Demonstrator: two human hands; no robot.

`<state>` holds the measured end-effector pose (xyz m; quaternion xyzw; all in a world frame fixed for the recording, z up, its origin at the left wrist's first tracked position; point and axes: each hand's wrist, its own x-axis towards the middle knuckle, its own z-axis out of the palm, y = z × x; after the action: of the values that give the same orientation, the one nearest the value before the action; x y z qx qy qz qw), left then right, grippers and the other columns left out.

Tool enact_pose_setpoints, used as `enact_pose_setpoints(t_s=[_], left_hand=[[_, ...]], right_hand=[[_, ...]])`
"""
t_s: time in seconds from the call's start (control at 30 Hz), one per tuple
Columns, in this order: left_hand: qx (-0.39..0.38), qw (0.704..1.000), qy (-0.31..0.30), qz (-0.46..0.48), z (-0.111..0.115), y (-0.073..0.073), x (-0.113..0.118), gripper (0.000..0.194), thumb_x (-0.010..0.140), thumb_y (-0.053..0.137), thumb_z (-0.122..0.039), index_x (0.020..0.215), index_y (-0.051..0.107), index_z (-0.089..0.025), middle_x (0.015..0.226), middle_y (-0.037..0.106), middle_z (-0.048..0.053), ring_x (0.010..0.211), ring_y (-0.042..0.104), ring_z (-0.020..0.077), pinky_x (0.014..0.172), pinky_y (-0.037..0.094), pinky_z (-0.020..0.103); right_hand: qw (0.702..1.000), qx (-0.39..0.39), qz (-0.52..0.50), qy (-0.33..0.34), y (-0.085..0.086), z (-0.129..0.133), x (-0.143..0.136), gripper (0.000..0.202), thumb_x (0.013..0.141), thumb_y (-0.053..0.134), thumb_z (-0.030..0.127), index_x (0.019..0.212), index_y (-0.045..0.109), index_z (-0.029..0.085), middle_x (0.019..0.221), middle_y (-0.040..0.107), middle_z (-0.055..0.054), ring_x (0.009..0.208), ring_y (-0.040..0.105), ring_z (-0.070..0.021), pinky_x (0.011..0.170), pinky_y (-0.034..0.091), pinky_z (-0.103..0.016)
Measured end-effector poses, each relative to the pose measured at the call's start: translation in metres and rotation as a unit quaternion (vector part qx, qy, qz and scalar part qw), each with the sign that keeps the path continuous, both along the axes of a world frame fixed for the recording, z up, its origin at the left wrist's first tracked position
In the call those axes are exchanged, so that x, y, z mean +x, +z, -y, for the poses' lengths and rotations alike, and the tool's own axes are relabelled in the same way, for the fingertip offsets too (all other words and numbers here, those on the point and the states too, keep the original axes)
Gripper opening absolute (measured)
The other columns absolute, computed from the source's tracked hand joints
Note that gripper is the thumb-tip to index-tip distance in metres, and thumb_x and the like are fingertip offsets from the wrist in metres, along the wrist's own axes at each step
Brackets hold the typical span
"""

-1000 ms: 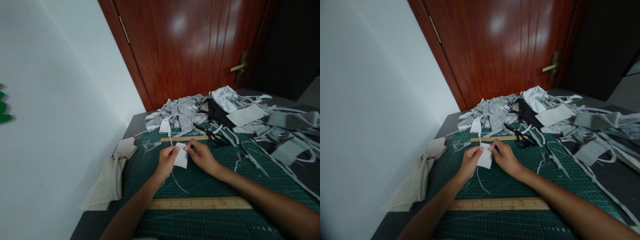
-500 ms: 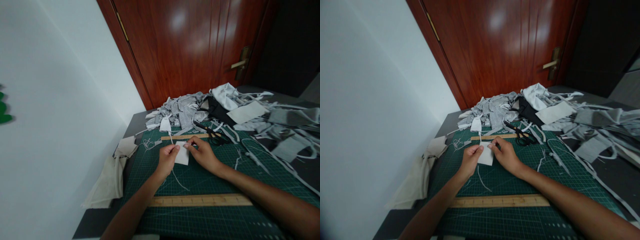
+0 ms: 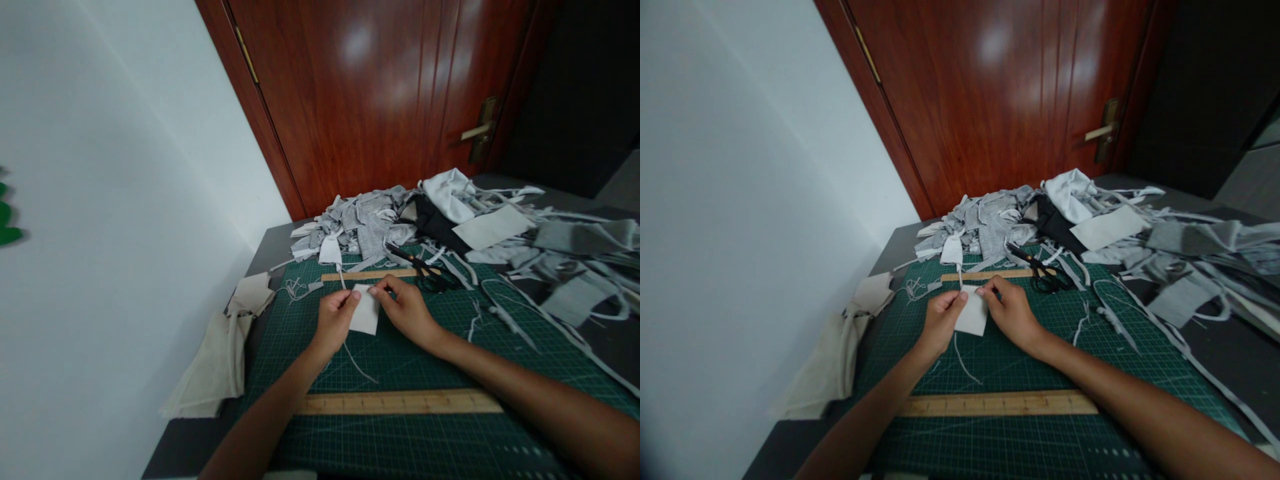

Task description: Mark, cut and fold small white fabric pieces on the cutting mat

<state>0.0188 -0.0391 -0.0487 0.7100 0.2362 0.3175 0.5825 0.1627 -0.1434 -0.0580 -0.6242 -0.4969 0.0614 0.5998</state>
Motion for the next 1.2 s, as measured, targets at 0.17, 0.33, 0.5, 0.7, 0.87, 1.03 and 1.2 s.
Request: enact_pose_setpoints(t_s=[0.17, 0.33, 0.5, 0.7, 0.87, 1.03, 1.2], left_hand=[[0.011, 1.0, -0.005, -0.006, 0.001, 0.001, -0.001, 0.054, 0.082, 0.069, -0.067, 0.074, 0.069, -0.013, 0.061, 0.054, -0.001, 0.055, 0.043, 0.0102, 0.05, 0.033, 0.022], [0.039, 0.999, -0.013, -0.014, 0.003, 0.005, -0.001, 0.052, 0.081, 0.07, -0.065, 0.069, 0.066, -0.014, 0.057, 0.05, -0.003, 0.052, 0.04, 0.0096, 0.049, 0.03, 0.021], [0.031, 1.0, -0.005, 0.001, 0.003, 0.0, -0.001, 0.053, 0.08, 0.071, -0.066, 0.071, 0.069, -0.014, 0.058, 0.053, -0.002, 0.053, 0.043, 0.0101, 0.049, 0.032, 0.022], [-0.012, 0.999, 0.028, 0.038, 0.001, -0.004, -0.001, 0.055, 0.079, 0.073, -0.067, 0.079, 0.073, -0.013, 0.065, 0.062, 0.002, 0.057, 0.051, 0.0121, 0.053, 0.039, 0.022], [-0.048, 0.998, 0.024, 0.042, 0.002, -0.002, 0.001, 0.055, 0.079, 0.073, -0.068, 0.076, 0.069, -0.013, 0.064, 0.059, 0.0, 0.056, 0.049, 0.0113, 0.052, 0.038, 0.022], [-0.026, 0.999, 0.01, 0.032, 0.0, -0.001, 0.002, 0.054, 0.08, 0.072, -0.067, 0.072, 0.066, -0.014, 0.061, 0.054, -0.002, 0.056, 0.043, 0.0101, 0.053, 0.034, 0.022], [0.033, 0.999, 0.002, -0.011, -0.003, 0.0, 0.001, 0.058, 0.08, 0.069, -0.07, 0.064, 0.057, -0.016, 0.057, 0.045, -0.004, 0.053, 0.037, 0.0092, 0.05, 0.027, 0.023]], right_hand=[[1.0, -0.003, 0.023, -0.001, 0.001, 0.001, 0.0, 0.023, 0.096, 0.059, 0.034, 0.078, 0.061, 0.022, 0.071, 0.068, -0.002, 0.066, 0.063, -0.0198, 0.064, 0.044, -0.029], [1.0, -0.004, 0.029, -0.004, 0.001, 0.001, 0.0, 0.022, 0.096, 0.06, 0.033, 0.077, 0.059, 0.022, 0.068, 0.065, -0.001, 0.064, 0.061, -0.019, 0.063, 0.043, -0.03], [0.999, 0.017, -0.041, -0.015, -0.003, -0.003, 0.001, 0.021, 0.087, 0.069, 0.032, 0.105, 0.064, 0.022, 0.079, 0.067, -0.001, 0.071, 0.062, -0.0207, 0.067, 0.046, -0.031], [0.945, -0.009, -0.31, 0.108, 0.0, -0.01, -0.004, 0.041, 0.076, 0.079, 0.056, 0.087, 0.066, 0.019, 0.073, 0.063, 0.0, 0.064, 0.055, -0.0169, 0.06, 0.044, -0.03], [0.91, 0.002, -0.391, 0.138, 0.004, -0.007, -0.011, 0.049, 0.07, 0.082, 0.064, 0.073, 0.06, 0.02, 0.066, 0.059, 0.002, 0.061, 0.05, -0.0143, 0.06, 0.042, -0.029], [0.955, 0.036, -0.275, 0.105, 0.005, -0.003, -0.011, 0.045, 0.079, 0.076, 0.063, 0.072, 0.059, 0.021, 0.065, 0.052, 0.003, 0.06, 0.045, -0.0139, 0.057, 0.036, -0.027], [0.982, 0.057, -0.173, 0.049, 0.0, -0.001, -0.008, 0.039, 0.091, 0.065, 0.056, 0.074, 0.058, 0.022, 0.067, 0.052, 0.002, 0.063, 0.047, -0.0155, 0.058, 0.038, -0.028]])
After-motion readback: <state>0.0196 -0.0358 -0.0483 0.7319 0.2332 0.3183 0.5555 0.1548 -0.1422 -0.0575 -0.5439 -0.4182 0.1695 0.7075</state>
